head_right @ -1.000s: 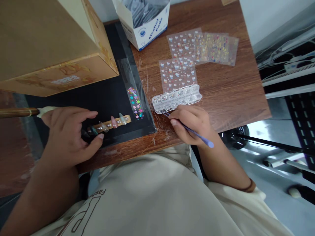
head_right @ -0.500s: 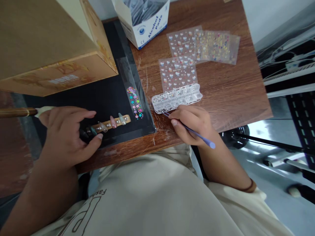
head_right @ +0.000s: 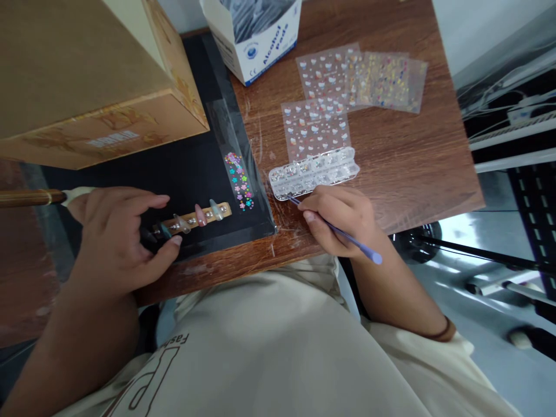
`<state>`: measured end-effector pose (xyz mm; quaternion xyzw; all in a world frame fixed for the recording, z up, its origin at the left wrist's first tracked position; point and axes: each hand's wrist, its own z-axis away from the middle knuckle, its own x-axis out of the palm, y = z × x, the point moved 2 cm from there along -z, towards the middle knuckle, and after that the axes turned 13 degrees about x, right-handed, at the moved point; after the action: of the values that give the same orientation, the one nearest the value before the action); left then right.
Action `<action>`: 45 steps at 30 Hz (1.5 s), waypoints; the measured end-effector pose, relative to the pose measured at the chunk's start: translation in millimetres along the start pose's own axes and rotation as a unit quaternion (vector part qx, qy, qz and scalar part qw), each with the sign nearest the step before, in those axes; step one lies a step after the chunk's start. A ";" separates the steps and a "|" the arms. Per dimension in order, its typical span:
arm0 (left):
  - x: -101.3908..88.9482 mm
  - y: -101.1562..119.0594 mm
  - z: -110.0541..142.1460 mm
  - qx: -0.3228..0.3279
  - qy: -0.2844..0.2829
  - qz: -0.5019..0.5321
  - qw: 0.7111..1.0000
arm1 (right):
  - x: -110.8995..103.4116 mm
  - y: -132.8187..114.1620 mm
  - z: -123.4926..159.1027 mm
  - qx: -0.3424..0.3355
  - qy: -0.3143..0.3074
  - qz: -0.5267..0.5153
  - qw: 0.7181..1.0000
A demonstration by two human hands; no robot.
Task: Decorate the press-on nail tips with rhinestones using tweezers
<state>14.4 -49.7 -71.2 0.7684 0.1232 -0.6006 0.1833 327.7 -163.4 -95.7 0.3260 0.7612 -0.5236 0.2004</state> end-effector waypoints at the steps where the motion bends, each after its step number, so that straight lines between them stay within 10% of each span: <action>1: -0.2 0.2 -0.3 -0.001 0.000 0.003 1.000 | 0.0 0.0 0.1 0.002 0.000 -0.001 1.000; 45: 0.5 -1.2 -0.4 -0.001 0.001 -0.001 1.000 | 1.7 -6.0 -5.9 -0.002 -0.032 -0.025 0.999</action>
<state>14.4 -48.5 -71.7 0.7690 0.1247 -0.5995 0.1838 322.5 -158.8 -90.5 0.2898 0.7633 -0.5369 0.2124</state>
